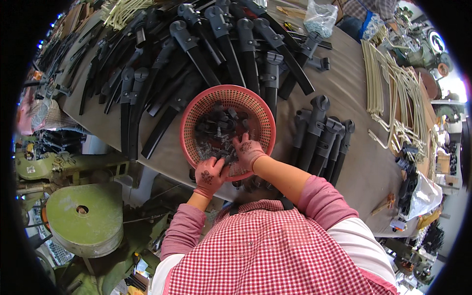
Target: The person assembles garden tool handles by inserting metal rods into a press machine and attaching small metal components to the handle ends. They repeatedly pick up handles, operate the press, and place finished items on a table.
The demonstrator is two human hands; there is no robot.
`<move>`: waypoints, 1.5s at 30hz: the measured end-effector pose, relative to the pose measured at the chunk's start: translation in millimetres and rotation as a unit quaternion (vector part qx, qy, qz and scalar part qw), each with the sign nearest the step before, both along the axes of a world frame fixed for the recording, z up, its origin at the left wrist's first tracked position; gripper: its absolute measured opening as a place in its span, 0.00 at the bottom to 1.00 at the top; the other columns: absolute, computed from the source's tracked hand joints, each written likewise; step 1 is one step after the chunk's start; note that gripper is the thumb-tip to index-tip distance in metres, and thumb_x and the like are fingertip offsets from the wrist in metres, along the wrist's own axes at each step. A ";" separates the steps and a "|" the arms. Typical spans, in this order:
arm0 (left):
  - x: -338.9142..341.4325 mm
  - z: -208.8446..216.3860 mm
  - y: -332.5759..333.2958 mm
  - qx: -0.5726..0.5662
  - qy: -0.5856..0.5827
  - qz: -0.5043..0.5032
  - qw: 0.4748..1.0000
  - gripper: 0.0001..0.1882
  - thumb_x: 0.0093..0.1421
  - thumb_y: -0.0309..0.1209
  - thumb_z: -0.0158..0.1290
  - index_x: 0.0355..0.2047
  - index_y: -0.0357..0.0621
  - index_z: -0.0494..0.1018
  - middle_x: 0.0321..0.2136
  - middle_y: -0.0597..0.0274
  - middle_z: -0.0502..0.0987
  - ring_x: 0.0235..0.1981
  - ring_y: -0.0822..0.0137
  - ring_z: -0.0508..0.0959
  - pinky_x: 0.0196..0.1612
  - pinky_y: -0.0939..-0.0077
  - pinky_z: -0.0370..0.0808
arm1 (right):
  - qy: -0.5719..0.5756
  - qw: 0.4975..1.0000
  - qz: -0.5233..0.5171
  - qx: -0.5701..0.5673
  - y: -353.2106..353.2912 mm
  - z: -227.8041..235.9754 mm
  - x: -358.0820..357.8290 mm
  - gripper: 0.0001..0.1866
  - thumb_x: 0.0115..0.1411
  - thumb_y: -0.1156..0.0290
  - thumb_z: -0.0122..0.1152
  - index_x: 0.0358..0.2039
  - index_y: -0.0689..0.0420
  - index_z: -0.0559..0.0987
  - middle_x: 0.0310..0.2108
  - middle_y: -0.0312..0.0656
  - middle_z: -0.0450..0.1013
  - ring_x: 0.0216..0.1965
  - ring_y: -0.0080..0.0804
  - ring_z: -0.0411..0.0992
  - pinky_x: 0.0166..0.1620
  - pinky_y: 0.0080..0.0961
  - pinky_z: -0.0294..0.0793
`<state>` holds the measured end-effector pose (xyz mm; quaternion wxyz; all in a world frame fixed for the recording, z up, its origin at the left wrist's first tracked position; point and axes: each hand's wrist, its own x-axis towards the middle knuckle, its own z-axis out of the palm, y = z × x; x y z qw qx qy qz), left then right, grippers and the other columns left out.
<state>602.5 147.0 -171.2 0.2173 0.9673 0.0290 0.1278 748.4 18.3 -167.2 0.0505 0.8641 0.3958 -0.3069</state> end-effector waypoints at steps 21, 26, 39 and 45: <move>57.2 6.9 -8.4 -0.392 -0.035 0.106 0.913 0.08 0.63 0.29 0.57 0.42 0.41 0.77 0.34 0.63 0.79 0.29 0.68 0.78 0.31 0.73 0.72 | 0.547 0.484 -0.515 0.449 -61.6 51.5 31.3 0.09 0.65 0.69 0.60 0.44 0.56 0.77 0.37 0.37 0.77 0.35 0.27 0.77 0.37 0.22 0.80; 72.0 30.4 -21.6 -0.574 0.000 0.065 0.817 0.08 0.66 0.25 0.54 0.44 0.39 0.78 0.36 0.69 0.80 0.31 0.79 0.77 0.34 0.84 0.73 | 0.537 0.489 -0.512 0.459 -67.7 73.4 19.2 0.09 0.62 0.70 0.65 0.42 0.56 0.77 0.38 0.37 0.78 0.35 0.26 0.78 0.37 0.19 0.80; 51.8 85.6 -29.6 -0.646 0.029 0.071 0.760 0.13 0.71 0.36 0.48 0.44 0.41 0.76 0.29 0.69 0.76 0.27 0.79 0.75 0.32 0.82 0.76 | 0.635 0.430 -0.448 0.459 -69.3 87.6 2.2 0.10 0.64 0.71 0.61 0.44 0.60 0.75 0.36 0.37 0.76 0.33 0.25 0.77 0.34 0.19 0.81; 40.0 102.8 -38.5 -0.629 0.024 0.027 0.777 0.10 0.72 0.32 0.45 0.46 0.41 0.73 0.30 0.68 0.77 0.28 0.78 0.77 0.32 0.83 0.77 | 0.611 0.388 -0.492 0.484 -68.5 98.1 -8.0 0.08 0.64 0.71 0.62 0.41 0.59 0.77 0.34 0.37 0.76 0.31 0.26 0.77 0.33 0.18 0.79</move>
